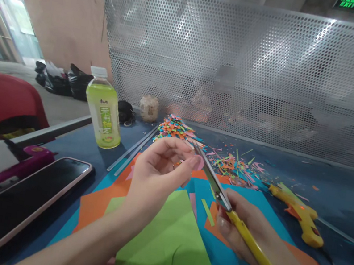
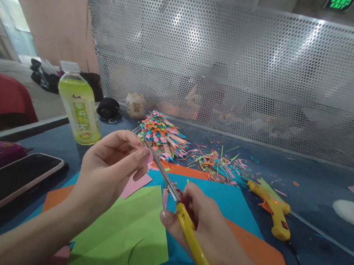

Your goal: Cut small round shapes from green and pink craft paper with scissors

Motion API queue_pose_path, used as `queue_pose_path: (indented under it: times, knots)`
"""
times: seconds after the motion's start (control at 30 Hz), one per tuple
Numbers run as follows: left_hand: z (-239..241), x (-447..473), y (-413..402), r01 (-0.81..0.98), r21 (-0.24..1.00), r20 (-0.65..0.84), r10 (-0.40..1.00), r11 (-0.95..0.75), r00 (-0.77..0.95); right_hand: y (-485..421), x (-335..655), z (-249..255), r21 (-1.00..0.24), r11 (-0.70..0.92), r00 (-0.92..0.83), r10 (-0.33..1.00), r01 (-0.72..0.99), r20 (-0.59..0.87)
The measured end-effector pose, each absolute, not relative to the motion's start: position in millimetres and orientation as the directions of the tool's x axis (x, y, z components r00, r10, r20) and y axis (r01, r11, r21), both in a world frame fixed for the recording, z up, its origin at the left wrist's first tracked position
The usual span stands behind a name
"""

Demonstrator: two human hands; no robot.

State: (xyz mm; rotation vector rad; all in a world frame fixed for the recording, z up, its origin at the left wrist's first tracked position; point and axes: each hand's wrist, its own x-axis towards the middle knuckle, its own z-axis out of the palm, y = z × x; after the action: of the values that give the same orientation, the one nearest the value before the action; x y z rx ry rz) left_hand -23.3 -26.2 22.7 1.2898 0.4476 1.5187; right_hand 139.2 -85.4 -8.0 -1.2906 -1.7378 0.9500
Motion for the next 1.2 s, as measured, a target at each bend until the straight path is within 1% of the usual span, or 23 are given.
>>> queue_pose_path:
  times: [0.07, 0.13, 0.23, 0.27, 0.3, 0.37, 0.43, 0.5, 0.57, 0.63, 0.7, 0.77, 0.87, 1.0, 1.07, 1.2]
  knots:
    - [23, -23, -26, -0.457, 0.806, 0.478, 0.869, -0.376, 0.126, -86, 138, -7, -0.889, 0.22, -0.184, 0.97, 0.403, 0.157]
    - [22, -23, -25, -0.449, 0.815, 0.462, 0.878, -0.367, 0.122, -84, 138, -7, -0.903, 0.192, -0.124, 0.98, 0.385, 0.156]
    - [21, -22, -21, -0.426, 0.836, 0.429, 0.896, -0.345, 0.115, -75, 145, -6, -0.916, 0.029, 0.031, 0.999, 0.4, 0.045]
    - [21, -22, -20, -0.42, 0.843, 0.417, 0.902, -0.337, 0.113, -71, 148, -7, -0.899, -0.039, 0.093, 0.996, 0.436, 0.002]
    - [21, -21, -18, -0.417, 0.848, 0.407, 0.906, -0.328, 0.114, -67, 152, -7, -0.865, -0.081, 0.158, 0.987, 0.495, -0.001]
    - [20, -21, -15, -0.418, 0.853, 0.393, 0.912, -0.314, 0.116, -58, 160, -10, -0.776, -0.05, 0.281, 0.945, 0.628, 0.167]
    - [20, -20, -13, -0.421, 0.854, 0.386, 0.915, -0.306, 0.118, -51, 165, -12, -0.739, -0.009, 0.32, 0.905, 0.674, 0.281]
    - [20, -20, -13, -0.422, 0.856, 0.38, 0.917, -0.299, 0.121, -50, 166, -13, -0.731, 0.04, 0.314, 0.886, 0.681, 0.341]
    - [19, -19, -13, -0.421, 0.861, 0.37, 0.919, -0.284, 0.136, -54, 162, -11, -0.749, 0.096, 0.265, 0.9, 0.655, 0.347]
    - [18, -19, -14, -0.427, 0.866, 0.355, 0.921, -0.259, 0.161, -61, 156, -7, -0.804, 0.143, 0.168, 0.943, 0.576, 0.288]
    - [17, -19, -14, -0.439, 0.864, 0.352, 0.919, -0.246, 0.177, -69, 148, -3, -0.873, 0.155, 0.061, 0.977, 0.462, 0.206]
    - [15, -19, -14, -0.439, 0.866, 0.355, 0.913, -0.24, 0.2, -74, 140, -3, -0.905, 0.183, -0.003, 0.98, 0.385, 0.197]
    - [12, -18, -13, -0.413, 0.878, 0.364, 0.897, -0.24, 0.252, -78, 133, -6, -0.926, 0.223, -0.006, 0.973, 0.305, 0.233]
    - [10, -16, -14, -0.377, 0.909, 0.307, 0.896, -0.176, 0.322, -77, 131, -9, -0.939, 0.243, 0.045, 0.964, 0.243, 0.261]
    - [11, -15, -16, -0.378, 0.914, 0.284, 0.899, -0.148, 0.333, -77, 132, -8, -0.945, 0.224, 0.051, 0.969, 0.237, 0.243]
    - [16, -15, -21, -0.435, 0.885, 0.308, 0.91, -0.167, 0.277, -77, 135, -6, -0.941, 0.179, 0.014, 0.982, 0.286, 0.191]
